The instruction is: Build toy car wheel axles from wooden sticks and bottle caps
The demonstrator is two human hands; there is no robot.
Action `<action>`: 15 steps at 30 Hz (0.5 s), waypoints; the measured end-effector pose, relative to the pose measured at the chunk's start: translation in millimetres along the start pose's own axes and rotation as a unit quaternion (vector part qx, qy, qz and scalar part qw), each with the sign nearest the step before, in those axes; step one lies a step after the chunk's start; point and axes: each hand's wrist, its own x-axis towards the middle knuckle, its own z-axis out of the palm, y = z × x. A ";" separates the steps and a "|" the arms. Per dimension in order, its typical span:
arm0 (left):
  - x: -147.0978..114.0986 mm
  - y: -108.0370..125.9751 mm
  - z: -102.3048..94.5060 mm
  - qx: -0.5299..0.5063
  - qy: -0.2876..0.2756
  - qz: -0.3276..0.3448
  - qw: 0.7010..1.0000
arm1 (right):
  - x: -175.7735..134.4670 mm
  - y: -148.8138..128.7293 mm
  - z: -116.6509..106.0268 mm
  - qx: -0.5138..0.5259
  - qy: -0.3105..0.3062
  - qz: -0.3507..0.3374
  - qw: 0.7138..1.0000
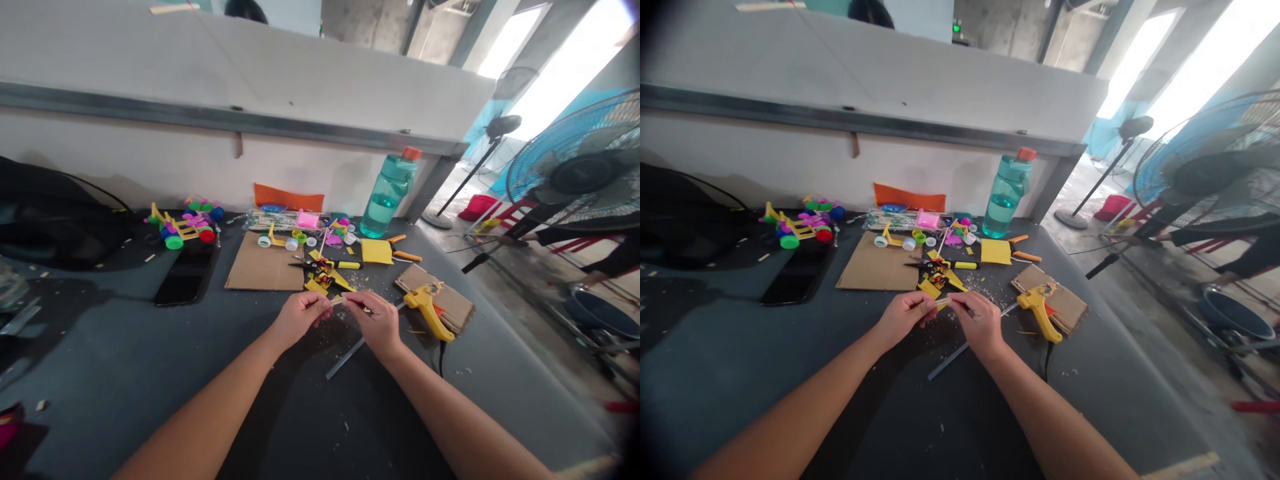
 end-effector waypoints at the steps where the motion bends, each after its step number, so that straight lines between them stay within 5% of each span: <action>1: 0.3 -0.2 0.3 -0.004 0.009 -0.002 1.000 | 0.0 -0.1 -0.1 -0.001 0.000 0.004 1.000; 15: -2.2 3.4 1.3 0.019 0.088 0.000 0.996 | 0.8 -2.8 -0.6 -0.008 -0.002 0.003 1.000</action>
